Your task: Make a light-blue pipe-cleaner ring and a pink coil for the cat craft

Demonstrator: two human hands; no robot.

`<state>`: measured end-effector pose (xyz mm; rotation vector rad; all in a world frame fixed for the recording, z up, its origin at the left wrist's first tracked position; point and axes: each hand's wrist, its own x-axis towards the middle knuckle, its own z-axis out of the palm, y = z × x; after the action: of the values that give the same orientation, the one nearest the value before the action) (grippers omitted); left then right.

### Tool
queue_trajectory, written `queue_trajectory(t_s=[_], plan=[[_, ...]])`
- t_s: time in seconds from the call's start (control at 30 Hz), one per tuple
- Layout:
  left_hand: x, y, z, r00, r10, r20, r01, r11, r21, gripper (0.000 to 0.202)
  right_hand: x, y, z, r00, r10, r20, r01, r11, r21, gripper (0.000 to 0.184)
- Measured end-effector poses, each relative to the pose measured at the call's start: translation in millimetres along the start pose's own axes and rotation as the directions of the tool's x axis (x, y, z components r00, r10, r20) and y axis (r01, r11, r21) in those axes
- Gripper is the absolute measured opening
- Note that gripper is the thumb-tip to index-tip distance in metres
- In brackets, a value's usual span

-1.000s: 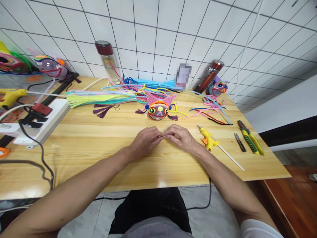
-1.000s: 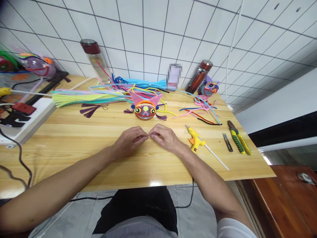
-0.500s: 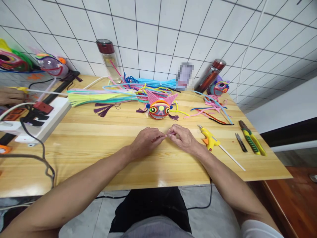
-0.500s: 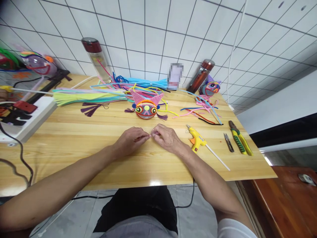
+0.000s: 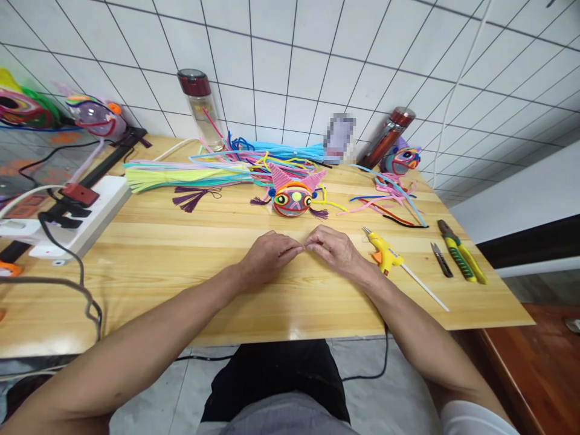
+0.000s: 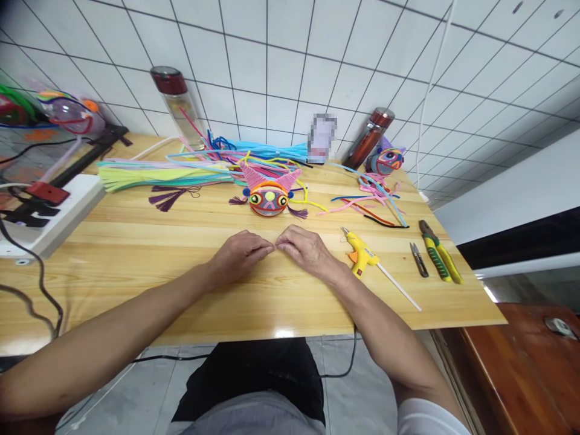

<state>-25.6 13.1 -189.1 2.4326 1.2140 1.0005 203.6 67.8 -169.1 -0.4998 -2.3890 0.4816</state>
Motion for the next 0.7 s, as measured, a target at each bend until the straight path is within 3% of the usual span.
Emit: queue_trajectory(t_s=[0.7], plan=[[-0.3, -3.1, 2.3, 1.0, -0.007, -0.019, 0.006, 1.0, -0.009, 0.028, 1.2, 0.5, -3.0, 1.0, 0.02, -0.016, -0.02, 1.0, 0.02, 0.013]])
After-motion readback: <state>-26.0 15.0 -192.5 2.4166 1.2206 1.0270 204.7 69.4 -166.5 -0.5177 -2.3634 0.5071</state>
